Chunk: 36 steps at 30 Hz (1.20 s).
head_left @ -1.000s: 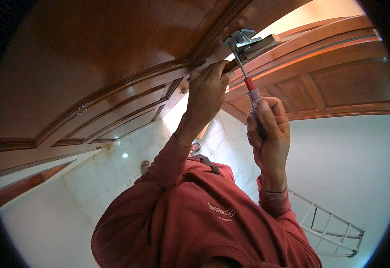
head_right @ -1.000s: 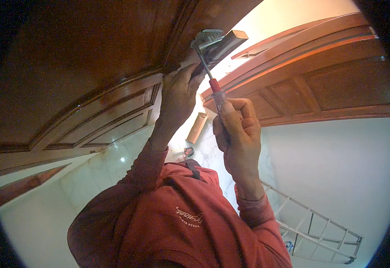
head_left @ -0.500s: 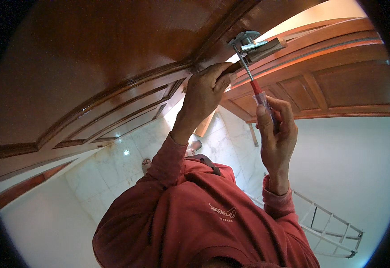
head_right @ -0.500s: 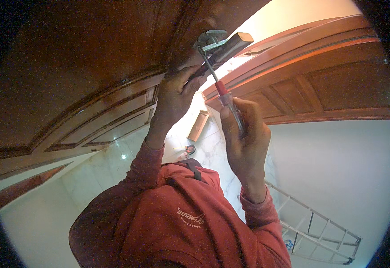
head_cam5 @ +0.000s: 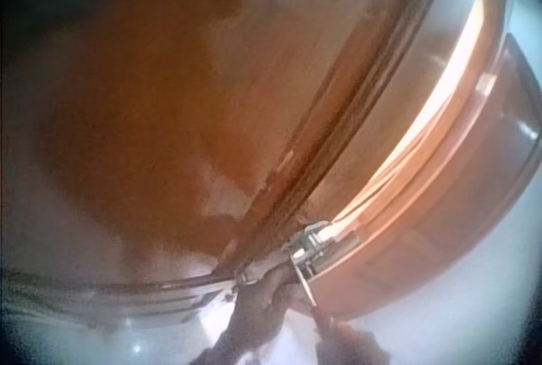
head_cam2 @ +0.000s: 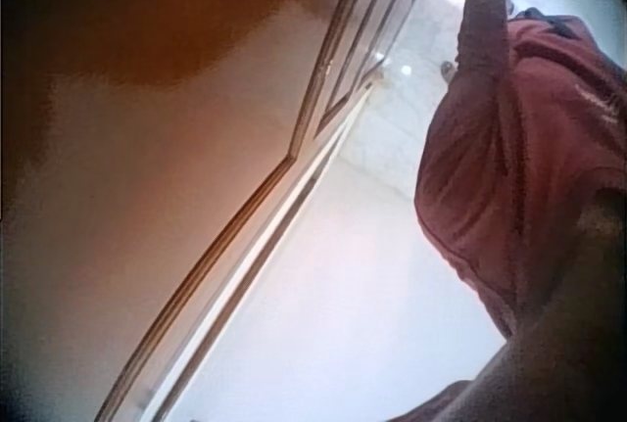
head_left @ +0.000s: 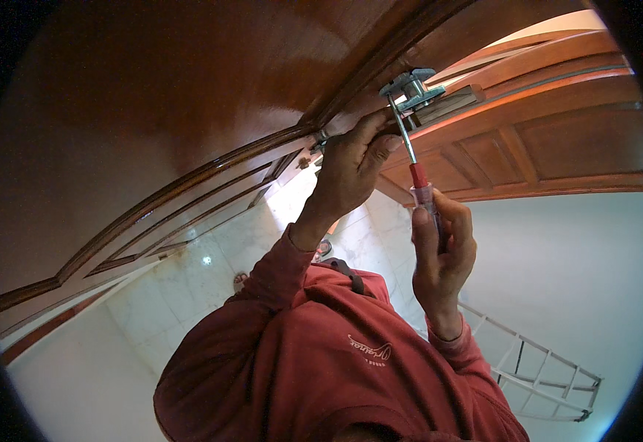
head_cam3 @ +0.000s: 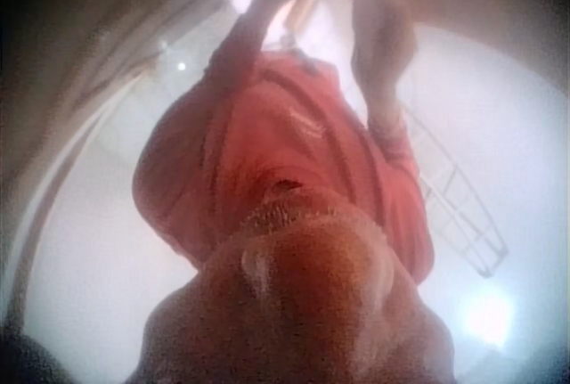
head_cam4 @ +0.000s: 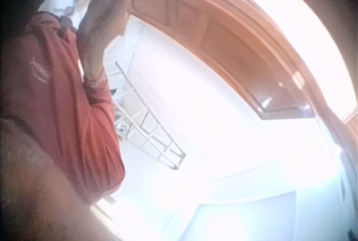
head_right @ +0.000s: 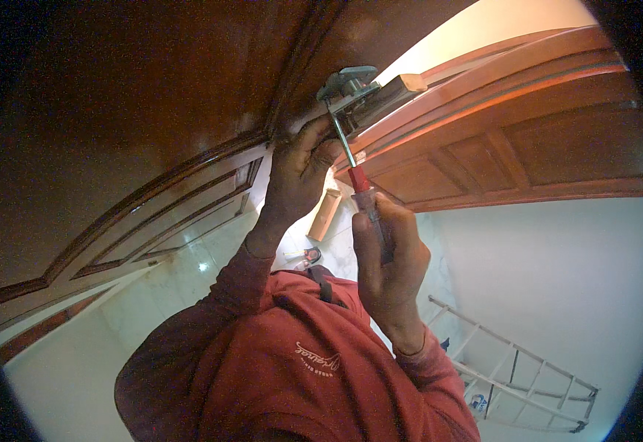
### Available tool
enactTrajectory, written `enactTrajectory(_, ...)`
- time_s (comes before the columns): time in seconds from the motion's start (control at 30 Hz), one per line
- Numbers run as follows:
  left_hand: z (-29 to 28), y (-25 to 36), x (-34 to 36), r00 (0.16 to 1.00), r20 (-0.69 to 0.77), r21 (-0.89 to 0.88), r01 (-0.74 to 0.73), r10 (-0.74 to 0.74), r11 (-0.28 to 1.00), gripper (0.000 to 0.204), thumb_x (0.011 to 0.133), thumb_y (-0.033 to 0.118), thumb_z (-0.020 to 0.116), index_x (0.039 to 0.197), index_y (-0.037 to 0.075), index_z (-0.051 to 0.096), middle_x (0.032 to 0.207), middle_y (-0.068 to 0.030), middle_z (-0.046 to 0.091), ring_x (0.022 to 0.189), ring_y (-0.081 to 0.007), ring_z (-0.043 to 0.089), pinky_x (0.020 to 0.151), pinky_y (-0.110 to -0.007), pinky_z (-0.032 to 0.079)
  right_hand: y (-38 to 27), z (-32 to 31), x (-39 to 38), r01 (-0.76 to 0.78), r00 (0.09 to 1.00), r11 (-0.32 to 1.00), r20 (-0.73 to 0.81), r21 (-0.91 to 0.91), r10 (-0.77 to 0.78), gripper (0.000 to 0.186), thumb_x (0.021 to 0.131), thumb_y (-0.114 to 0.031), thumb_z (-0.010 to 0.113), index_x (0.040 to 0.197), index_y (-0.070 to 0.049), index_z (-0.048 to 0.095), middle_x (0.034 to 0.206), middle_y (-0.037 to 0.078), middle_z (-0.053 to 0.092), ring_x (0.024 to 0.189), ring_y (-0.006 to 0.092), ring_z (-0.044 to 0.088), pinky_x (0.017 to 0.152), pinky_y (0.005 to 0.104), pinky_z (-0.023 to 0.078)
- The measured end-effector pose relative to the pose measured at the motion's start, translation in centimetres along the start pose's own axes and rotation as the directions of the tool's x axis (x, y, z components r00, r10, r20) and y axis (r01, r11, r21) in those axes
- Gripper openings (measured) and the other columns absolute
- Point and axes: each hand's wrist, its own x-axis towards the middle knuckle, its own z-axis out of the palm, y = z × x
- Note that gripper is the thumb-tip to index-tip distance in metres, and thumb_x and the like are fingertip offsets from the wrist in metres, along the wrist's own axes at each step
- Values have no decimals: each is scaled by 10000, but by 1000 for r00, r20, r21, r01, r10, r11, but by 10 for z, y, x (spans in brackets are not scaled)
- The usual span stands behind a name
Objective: The person installs a door lock on a wooden door using a screwdriver. They repeatedly tighten screws on the lock mechanism, retrieve additional screws from a cardboard box, and adjust the lock plate while sitting on the floor.
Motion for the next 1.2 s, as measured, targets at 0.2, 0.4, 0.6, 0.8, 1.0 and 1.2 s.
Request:
enactTrajectory(0.2, 1, 0, -6, 992, -95, 40, -74, 77, 997, 325, 1027, 226, 572, 1231, -27, 562, 1155, -195, 666, 1065, -268, 658, 916, -368, 499, -17, -15, 6, -614, 741, 125, 515, 779, 432, 303, 1082, -313, 417, 1157, -44, 536, 725, 40, 535, 411, 29, 278, 352, 175, 242)
enactTrajectory(0.4, -3, 52, -22, 956, -213, -36, 197, -200, 980, 299, 1036, 271, 558, 1061, -14, 642, 928, -95, 669, 818, -159, 617, 743, -304, 494, -26, -16, 7, -604, 765, 319, 417, 731, 491, 267, 1069, -326, 454, 1028, -70, 516, 710, 51, 556, 406, 34, 307, 354, 180, 234)
enactTrajectory(0.6, 20, 43, -5, 926, 131, -720, 334, -353, 608, 310, 1033, 299, 567, 1004, 17, 693, 865, -71, 703, 797, -113, 660, 731, -264, 523, -25, -18, 8, -576, 803, 454, 366, 679, 471, 245, 1073, -313, 443, 1039, -77, 498, 700, 60, 596, 418, 35, 335, 368, 190, 237)
enactTrajectory(0.8, 17, 43, -8, 920, 110, -784, 313, -376, 537, 285, 1031, 242, 564, 1031, -25, 663, 972, -111, 693, 839, -170, 676, 785, -322, 552, -43, -14, -7, 76, 989, 968, 141, -238, -42, 380, 1005, -196, 587, 1341, -47, 491, 779, 116, 650, 569, 142, 586, 471, 320, 447)
enactTrajectory(1.0, 19, 30, -12, 929, 184, -780, 336, -320, 528, 309, 1051, 252, 522, 1073, -29, 650, 944, -125, 696, 861, -195, 684, 791, -340, 555, -10, -3, -8, 163, 986, 942, 73, -292, -148, 348, 987, -151, 609, 1311, -43, 542, 803, 114, 646, 597, 159, 611, 488, 343, 469)
enactTrajectory(1.2, 27, 34, -15, 916, 252, -860, 360, -313, 362, 368, 1056, 333, 502, 1089, -7, 641, 1004, -164, 713, 970, -250, 702, 879, -389, 549, 3, -3, -6, -522, 830, 261, 412, 812, 377, 240, 1039, -263, 529, 1230, -120, 502, 664, -3, 452, 442, 61, 352, 379, 217, 287)
